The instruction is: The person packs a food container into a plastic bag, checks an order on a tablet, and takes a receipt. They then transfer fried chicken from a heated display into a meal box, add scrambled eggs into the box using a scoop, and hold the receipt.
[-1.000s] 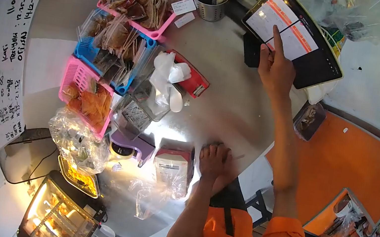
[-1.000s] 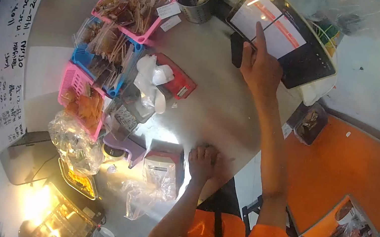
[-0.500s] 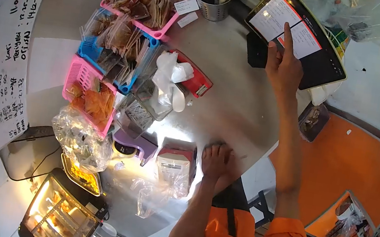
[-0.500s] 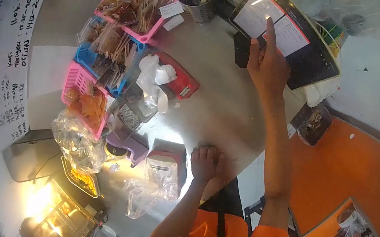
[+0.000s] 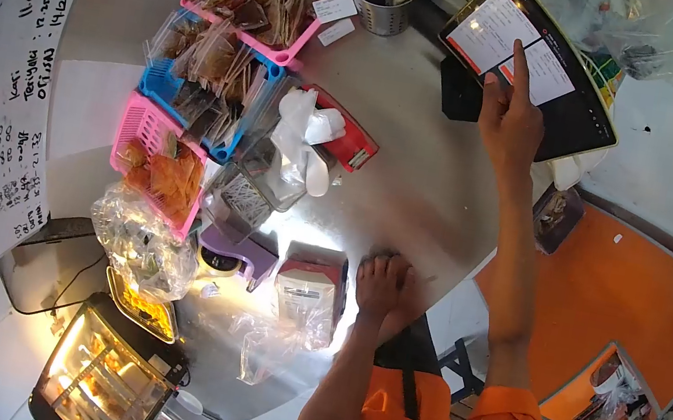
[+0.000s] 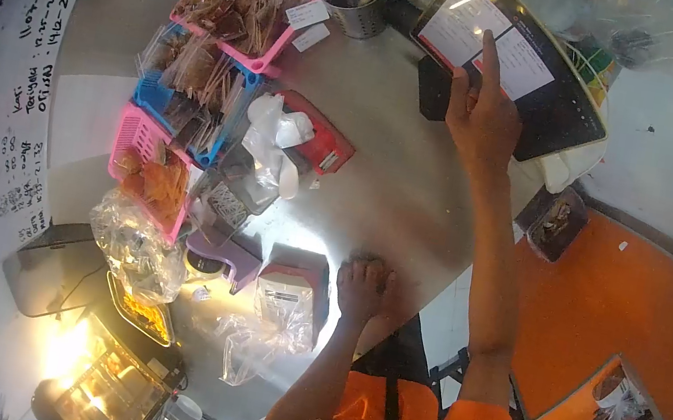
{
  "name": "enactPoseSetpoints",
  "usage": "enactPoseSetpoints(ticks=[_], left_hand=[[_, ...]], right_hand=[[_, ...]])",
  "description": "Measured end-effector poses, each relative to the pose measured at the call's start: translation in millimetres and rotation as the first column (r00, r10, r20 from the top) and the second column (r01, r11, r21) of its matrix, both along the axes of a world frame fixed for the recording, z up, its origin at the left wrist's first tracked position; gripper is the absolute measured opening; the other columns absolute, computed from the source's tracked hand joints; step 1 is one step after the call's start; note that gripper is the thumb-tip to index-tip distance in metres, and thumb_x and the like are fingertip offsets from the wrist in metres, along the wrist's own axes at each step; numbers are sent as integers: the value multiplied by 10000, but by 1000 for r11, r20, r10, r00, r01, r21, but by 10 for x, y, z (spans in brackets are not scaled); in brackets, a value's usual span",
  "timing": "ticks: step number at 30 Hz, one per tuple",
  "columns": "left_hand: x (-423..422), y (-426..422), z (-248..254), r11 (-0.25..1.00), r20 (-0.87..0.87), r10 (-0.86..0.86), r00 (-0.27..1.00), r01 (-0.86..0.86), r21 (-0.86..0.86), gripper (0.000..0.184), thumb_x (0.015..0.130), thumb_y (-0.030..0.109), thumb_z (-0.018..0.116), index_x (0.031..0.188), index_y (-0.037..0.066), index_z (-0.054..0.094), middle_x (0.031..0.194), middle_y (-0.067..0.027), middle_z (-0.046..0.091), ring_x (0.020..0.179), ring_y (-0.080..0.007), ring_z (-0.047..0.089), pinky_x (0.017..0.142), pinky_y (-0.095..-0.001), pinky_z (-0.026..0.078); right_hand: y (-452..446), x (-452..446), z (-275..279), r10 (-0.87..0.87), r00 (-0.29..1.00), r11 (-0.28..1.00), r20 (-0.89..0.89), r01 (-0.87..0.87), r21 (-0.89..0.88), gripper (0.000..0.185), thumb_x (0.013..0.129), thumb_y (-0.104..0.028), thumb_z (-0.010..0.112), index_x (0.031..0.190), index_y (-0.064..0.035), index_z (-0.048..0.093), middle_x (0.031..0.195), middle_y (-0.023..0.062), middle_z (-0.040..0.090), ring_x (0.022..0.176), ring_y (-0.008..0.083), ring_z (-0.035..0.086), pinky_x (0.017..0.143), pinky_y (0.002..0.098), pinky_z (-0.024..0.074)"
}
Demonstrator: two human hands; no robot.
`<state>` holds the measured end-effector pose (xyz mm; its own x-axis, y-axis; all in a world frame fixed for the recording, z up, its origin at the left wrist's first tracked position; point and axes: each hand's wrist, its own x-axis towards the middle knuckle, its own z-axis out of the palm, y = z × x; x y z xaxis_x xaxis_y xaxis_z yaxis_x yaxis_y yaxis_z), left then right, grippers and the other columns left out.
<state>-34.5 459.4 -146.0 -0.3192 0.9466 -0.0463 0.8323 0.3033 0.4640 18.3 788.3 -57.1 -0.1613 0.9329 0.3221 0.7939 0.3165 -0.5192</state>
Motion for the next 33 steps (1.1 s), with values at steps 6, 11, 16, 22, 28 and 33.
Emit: enactPoseSetpoints(ticks=[6,11,16,22,28,33], left_hand=[[7,-12,-38,1000,8,16,1000,-16,-9,329,812,371,669,961,86,602,936,-136,556,957,-394,545,875,-531,447],[20,-25,-51,1000,47,23,999,-22,-11,326,820,378,656,960,90,603,937,-133,556,955,-396,545,876,-529,446],[23,-52,-71,998,46,27,999,-24,-64,339,829,386,647,999,94,623,1012,-153,571,1003,-405,534,891,-519,435],[7,-27,-11,995,60,23,998,-17,-100,344,828,393,644,987,89,626,987,-160,563,983,-405,528,895,-531,427],[-4,-59,-89,999,84,7,996,-3,-47,348,828,396,638,985,86,621,960,-165,558,960,-397,527,884,-530,429],[-2,-37,-44,999,21,-3,1000,3,-42,347,819,402,643,965,89,613,921,-156,543,937,-380,533,871,-522,432]], right_hand=[[21,8,12,17,999,1000,-35,-18,-5,577,947,-348,552,1452,-146,358,535,30,524,479,170,564,459,333,451],[-110,-83,-8,51,996,999,-78,-51,-3,633,927,-280,581,1482,-146,308,557,8,498,458,163,518,455,316,437],[-273,-140,-221,138,990,989,-7,-139,-44,667,917,-251,584,1501,-181,268,559,9,495,451,167,510,457,320,443],[-279,-175,-318,127,991,986,40,-122,-114,679,923,-279,557,1510,-200,225,552,20,530,464,207,565,473,356,492],[-250,-135,-412,129,990,982,51,-120,-143,692,922,-288,559,1511,-205,207,587,39,561,499,235,595,503,375,508],[-494,-93,-357,176,984,970,3,-173,-170,630,929,-283,550,1488,-181,278,659,62,599,559,242,624,551,372,522]])
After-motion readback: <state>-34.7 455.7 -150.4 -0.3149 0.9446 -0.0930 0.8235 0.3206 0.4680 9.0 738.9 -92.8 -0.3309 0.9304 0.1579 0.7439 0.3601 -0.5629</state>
